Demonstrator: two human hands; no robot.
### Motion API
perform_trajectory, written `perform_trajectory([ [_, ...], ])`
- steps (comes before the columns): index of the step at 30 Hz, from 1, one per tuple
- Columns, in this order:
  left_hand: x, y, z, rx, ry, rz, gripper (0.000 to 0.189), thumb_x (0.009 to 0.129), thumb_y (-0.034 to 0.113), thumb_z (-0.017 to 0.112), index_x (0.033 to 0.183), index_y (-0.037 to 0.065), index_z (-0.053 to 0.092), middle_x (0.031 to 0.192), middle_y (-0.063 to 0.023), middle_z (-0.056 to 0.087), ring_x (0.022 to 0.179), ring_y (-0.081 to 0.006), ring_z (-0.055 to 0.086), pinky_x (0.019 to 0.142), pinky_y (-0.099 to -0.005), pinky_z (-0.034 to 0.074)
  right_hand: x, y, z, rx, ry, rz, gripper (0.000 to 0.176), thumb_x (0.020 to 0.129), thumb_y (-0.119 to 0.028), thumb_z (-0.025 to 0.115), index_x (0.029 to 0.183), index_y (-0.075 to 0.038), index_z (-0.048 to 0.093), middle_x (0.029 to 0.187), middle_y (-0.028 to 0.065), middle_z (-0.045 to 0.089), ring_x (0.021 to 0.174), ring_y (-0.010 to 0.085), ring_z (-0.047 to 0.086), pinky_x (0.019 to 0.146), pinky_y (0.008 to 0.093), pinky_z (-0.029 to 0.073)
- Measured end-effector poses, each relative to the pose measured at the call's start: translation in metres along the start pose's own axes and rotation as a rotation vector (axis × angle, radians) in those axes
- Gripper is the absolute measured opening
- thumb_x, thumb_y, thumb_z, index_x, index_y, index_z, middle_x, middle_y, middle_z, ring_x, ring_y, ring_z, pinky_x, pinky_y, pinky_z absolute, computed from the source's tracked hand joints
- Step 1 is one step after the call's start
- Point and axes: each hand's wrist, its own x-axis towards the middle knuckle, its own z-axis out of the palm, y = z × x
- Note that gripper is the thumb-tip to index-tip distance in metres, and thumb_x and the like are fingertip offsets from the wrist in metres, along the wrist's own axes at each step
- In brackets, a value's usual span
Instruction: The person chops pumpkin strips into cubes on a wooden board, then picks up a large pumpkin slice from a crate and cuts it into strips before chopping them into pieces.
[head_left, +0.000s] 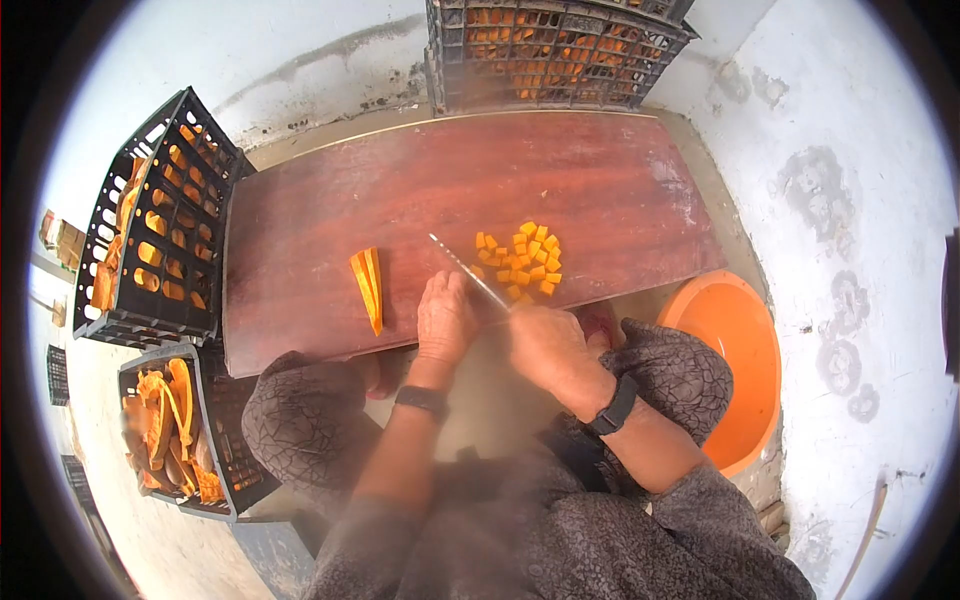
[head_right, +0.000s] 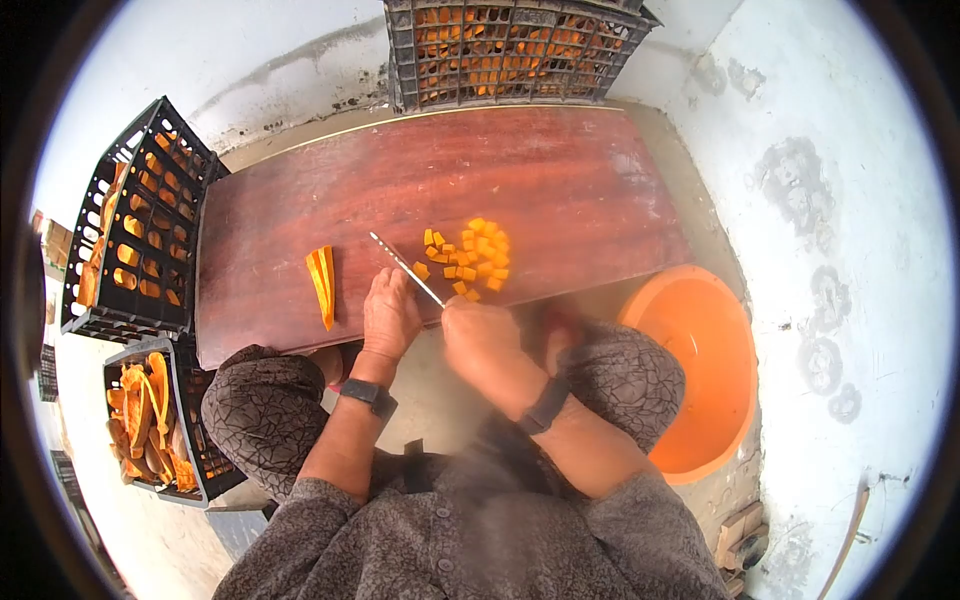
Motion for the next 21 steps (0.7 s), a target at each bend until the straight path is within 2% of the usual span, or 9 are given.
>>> perform_trajectory([
  [2,0.001,0.001,0.001,-0.016,0.051,0.047,0.012,0.075,-0.001,0.057,0.086,0.001,0.053,0.088,-0.0166,0.055,0.087,-0.0375,0.055,0.075,-0.0456,0.048,0.001,0.004,0.006,-0.008,0.017,0.005,0.004,0.076,-0.003,0.057,0.078,-0.001,0.060,0.076,0.0181,0.065,0.074,0.0355,0.066,0.065,0.0439,0.052],
  [7,-0.001,0.007,-0.004,-0.023,0.068,0.044,0.015,0.075,-0.001,0.058,0.089,0.002,0.055,0.087,-0.0167,0.055,0.087,-0.0376,0.055,0.076,-0.0455,0.048,0.000,-0.007,0.004,-0.009,0.004,0.071,0.005,0.077,-0.004,0.057,0.079,-0.002,0.060,0.077,0.0179,0.065,0.075,0.0350,0.066,0.065,0.0437,0.052],
  [10,-0.001,0.008,-0.003,-0.049,0.061,0.041,0.017,0.075,-0.001,0.058,0.091,0.002,0.056,0.088,-0.0163,0.056,0.087,-0.0373,0.056,0.076,-0.0456,0.048,0.003,0.001,0.007,0.026,0.087,-0.027,0.007,0.078,-0.004,0.055,0.081,-0.002,0.061,0.079,0.0176,0.066,0.075,0.0349,0.067,0.066,0.0438,0.053],
  [12,-0.004,0.006,-0.003,-0.060,0.062,0.040,0.018,0.075,-0.001,0.058,0.092,0.003,0.056,0.089,-0.0160,0.056,0.087,-0.0371,0.056,0.075,-0.0457,0.048,0.005,0.000,0.006,0.010,0.061,0.031,0.007,0.079,-0.005,0.055,0.081,-0.002,0.061,0.079,0.0173,0.066,0.075,0.0347,0.067,0.067,0.0437,0.053],
  [18,-0.007,0.003,-0.005,-0.030,0.058,0.034,0.020,0.075,-0.002,0.059,0.093,0.004,0.057,0.090,-0.0152,0.056,0.089,-0.0361,0.057,0.075,-0.0447,0.049,0.012,0.010,0.027,0.030,0.125,0.042,0.007,0.078,-0.006,0.058,0.083,-0.002,0.061,0.079,0.0187,0.066,0.075,0.0351,0.066,0.067,0.0445,0.053],
  [21,-0.007,0.004,-0.007,-0.060,0.064,0.041,0.020,0.078,0.001,0.054,0.095,0.009,0.062,0.087,-0.0127,0.056,0.090,-0.0341,0.057,0.077,-0.0439,0.049,0.013,0.015,0.021,0.110,0.094,0.084,0.007,0.079,-0.008,0.058,0.083,-0.002,0.060,0.077,0.0198,0.065,0.075,0.0360,0.066,0.066,0.0459,0.052],
])
